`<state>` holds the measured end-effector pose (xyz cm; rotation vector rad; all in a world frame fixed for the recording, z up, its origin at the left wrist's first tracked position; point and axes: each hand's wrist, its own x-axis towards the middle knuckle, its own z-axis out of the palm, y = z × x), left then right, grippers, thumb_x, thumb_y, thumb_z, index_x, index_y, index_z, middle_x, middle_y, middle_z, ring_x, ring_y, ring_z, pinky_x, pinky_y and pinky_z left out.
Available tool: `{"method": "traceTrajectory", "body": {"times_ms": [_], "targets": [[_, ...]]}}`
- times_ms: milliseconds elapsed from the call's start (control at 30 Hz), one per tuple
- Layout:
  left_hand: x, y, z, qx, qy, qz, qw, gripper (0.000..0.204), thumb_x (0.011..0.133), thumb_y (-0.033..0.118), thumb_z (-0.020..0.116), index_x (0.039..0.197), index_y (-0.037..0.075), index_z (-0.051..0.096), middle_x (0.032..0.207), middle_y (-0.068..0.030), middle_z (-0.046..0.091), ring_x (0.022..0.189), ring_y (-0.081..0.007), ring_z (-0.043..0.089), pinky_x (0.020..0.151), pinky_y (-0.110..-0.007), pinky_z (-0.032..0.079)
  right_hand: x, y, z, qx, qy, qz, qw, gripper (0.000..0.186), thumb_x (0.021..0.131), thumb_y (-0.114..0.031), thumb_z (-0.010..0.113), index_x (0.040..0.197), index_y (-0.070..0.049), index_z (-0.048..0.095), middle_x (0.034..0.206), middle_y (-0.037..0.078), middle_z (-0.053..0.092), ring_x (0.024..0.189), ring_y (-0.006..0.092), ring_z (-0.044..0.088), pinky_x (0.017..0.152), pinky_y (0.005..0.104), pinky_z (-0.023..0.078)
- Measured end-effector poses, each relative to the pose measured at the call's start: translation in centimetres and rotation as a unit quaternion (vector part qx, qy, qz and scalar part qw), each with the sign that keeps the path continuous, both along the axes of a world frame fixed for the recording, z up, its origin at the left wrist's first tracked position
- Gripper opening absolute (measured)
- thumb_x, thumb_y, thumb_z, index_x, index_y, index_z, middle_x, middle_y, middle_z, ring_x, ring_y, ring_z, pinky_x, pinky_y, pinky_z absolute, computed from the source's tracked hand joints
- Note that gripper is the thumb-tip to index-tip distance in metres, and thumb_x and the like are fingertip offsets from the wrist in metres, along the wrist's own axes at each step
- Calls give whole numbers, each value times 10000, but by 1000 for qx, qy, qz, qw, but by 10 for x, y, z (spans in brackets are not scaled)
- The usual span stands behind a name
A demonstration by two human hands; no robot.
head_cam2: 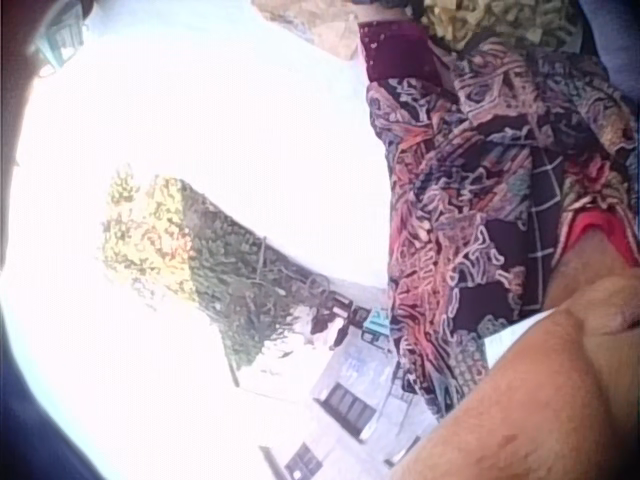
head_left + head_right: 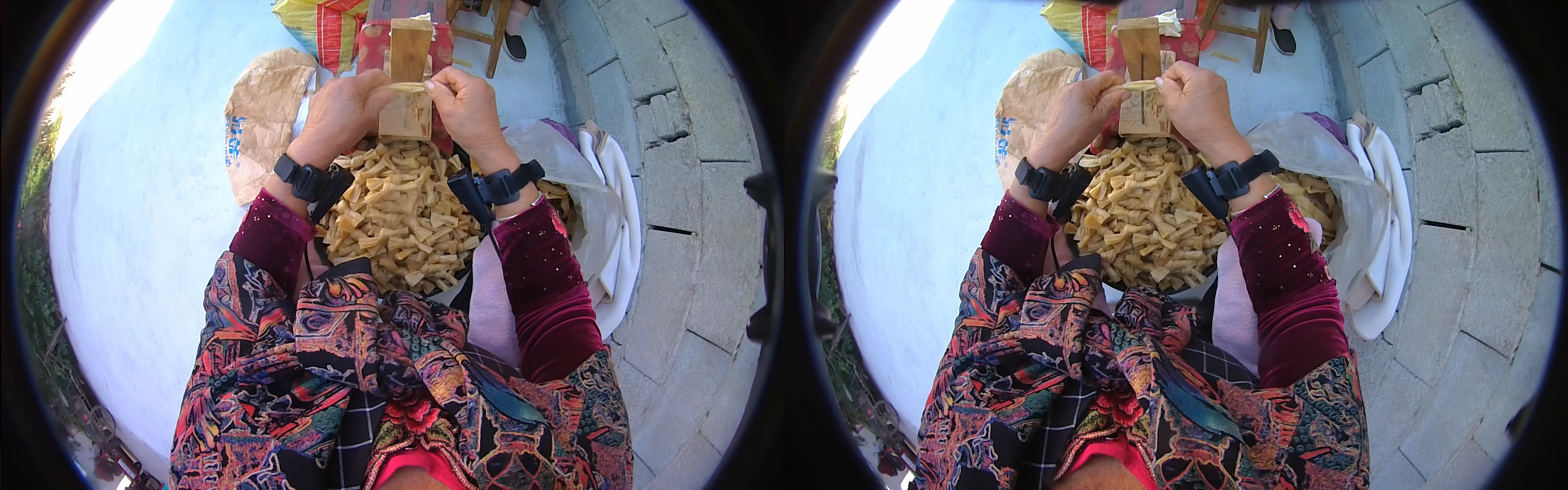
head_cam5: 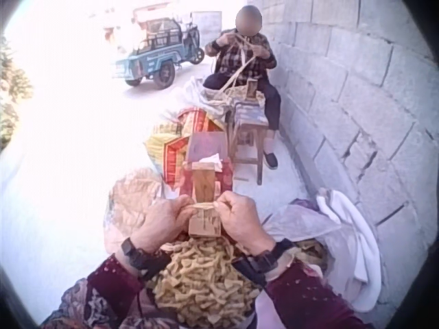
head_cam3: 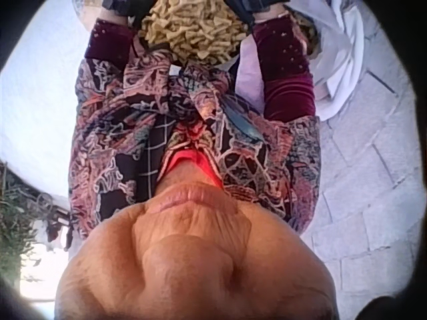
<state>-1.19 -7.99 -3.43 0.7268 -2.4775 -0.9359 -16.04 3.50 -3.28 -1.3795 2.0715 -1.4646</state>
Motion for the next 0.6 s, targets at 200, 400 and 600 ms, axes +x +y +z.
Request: {"method": "traceTrajectory", "body": {"times_ms": [200,400,600], "targets": [[-1,-2,-2,-15,0,-6,1000,272,850,353,510,908,106,609,748,-185,613,745,-388,579,635,-454,452,1,-3,-2,26,24,-8,999,177,827,-154,590,775,15,595,606,68,571,554,120,494,527,280,411],[0,0,-3,-11,-26,-3,1000,285,840,367,526,896,105,624,763,-184,617,760,-374,586,644,-447,456,-4,-6,-11,110,98,-3,989,196,808,-202,590,757,-12,604,656,156,585,592,301,544,570,368,442],[16,9,30,42,-236,-74,968,337,825,398,546,889,85,653,746,-169,621,718,-355,594,626,-415,467,-8,4,2,128,49,22,990,270,858,-260,536,713,-39,594,632,108,586,515,253,536,474,339,415]]}}
